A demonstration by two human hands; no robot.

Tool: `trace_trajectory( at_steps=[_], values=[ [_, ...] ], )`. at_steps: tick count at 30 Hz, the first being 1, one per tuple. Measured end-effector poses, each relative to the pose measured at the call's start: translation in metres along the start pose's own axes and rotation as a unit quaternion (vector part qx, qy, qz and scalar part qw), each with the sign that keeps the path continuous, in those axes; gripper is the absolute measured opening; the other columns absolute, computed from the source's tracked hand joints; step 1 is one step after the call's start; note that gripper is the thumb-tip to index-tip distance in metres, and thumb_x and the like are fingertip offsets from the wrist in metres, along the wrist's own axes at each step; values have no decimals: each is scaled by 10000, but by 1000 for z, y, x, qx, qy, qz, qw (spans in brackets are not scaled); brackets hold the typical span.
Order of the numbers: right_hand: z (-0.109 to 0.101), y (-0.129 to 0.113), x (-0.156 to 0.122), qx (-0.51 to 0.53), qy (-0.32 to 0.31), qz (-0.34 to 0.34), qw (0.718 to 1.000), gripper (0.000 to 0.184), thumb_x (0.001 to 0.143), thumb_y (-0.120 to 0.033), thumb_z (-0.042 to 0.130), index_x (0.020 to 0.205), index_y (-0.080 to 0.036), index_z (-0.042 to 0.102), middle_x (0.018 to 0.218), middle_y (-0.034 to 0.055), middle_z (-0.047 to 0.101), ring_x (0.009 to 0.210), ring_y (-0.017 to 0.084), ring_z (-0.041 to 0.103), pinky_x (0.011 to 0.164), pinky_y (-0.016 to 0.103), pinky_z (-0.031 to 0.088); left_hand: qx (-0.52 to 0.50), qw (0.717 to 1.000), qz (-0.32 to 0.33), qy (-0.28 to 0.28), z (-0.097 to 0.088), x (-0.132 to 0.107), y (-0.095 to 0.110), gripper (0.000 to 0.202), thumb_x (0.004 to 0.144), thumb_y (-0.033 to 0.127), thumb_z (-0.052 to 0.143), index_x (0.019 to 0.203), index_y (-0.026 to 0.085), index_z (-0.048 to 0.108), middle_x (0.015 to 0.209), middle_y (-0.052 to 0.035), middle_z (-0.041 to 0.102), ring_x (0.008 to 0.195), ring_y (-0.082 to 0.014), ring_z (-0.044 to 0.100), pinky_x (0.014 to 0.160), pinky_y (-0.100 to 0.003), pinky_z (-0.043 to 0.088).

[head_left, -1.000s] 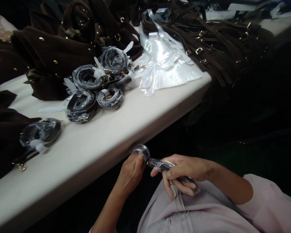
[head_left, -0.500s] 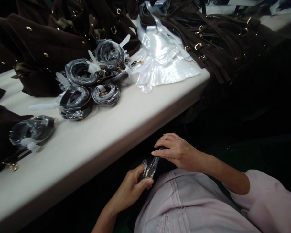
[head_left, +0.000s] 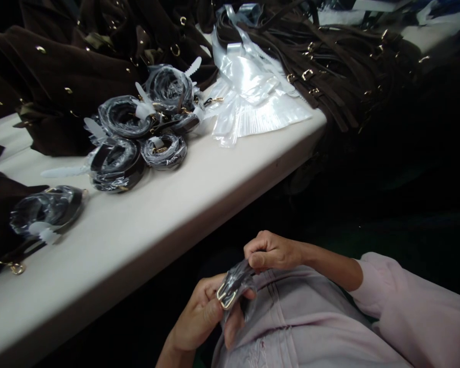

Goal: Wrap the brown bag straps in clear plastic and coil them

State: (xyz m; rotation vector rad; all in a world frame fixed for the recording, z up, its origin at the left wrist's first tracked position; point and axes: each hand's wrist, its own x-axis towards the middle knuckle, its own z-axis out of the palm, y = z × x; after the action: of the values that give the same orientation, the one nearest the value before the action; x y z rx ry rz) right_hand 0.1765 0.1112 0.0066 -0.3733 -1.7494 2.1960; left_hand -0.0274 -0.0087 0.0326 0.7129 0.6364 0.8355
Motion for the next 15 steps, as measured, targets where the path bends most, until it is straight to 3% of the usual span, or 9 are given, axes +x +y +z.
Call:
trace_trajectory(
  at_steps=[3, 6, 9, 10, 12, 13, 15],
  values=[
    [14, -4, 9, 122, 44, 1, 992, 516, 928, -613, 525, 799, -115, 566, 562, -47, 438, 462, 53, 349, 426, 159, 282, -82, 994, 71, 20, 8, 3, 2, 551, 912, 552, 522, 1096, 58, 684, 442, 56, 428, 364, -35, 387, 533, -175, 432],
    [30, -6, 12, 167, 121, 8, 978, 485, 954, -609, 477, 1072, -146, 560, 609, -63, 428, 446, 53, 327, 404, 150, 293, -117, 978, 142, 100, 13, 6, 10, 481, 937, 471, 525, 1157, 68, 668, 516, 51, 435, 447, -44, 431, 623, -163, 479],
    [42, -1, 9, 46, 179, -9, 983, 466, 995, -521, 461, 1330, -199, 498, 775, -8, 568, 553, 78, 484, 517, 181, 440, -123, 952, 202, 192, 15, 10, 20, 459, 916, 422, 581, 1205, 71, 644, 633, 25, 507, 550, -63, 498, 767, -195, 528],
    [45, 1, 7, -21, 196, -27, 980, 461, 998, -477, 484, 1370, -206, 486, 911, 34, 628, 703, 110, 582, 657, 221, 508, -120, 943, 220, 220, 14, 12, 23, 456, 904, 412, 602, 1212, 77, 641, 672, 15, 530, 582, -69, 519, 796, -203, 536],
    [51, 5, 4, -126, 218, -56, 966, 451, 989, -401, 531, 1392, -200, 495, 1203, 91, 626, 1063, 185, 600, 954, 306, 481, -101, 926, 245, 268, 14, 15, 28, 440, 877, 390, 646, 1205, 97, 650, 741, -5, 572, 665, -89, 570, 829, -213, 546],
    [53, 6, 2, -151, 223, -59, 961, 431, 988, -382, 535, 1374, -192, 519, 1259, 96, 610, 1119, 199, 585, 999, 316, 456, -90, 919, 254, 289, 13, 17, 29, 425, 867, 378, 660, 1195, 107, 657, 767, -14, 588, 706, -100, 591, 838, -216, 549],
    [55, 4, -1, -165, 220, -40, 961, 344, 1005, -375, 492, 1245, -163, 619, 1104, 87, 674, 955, 175, 636, 884, 280, 500, -69, 909, 260, 319, 11, 19, 30, 401, 864, 367, 666, 1184, 125, 664, 802, -25, 615, 772, -119, 622, 832, -218, 553]
  ],
)
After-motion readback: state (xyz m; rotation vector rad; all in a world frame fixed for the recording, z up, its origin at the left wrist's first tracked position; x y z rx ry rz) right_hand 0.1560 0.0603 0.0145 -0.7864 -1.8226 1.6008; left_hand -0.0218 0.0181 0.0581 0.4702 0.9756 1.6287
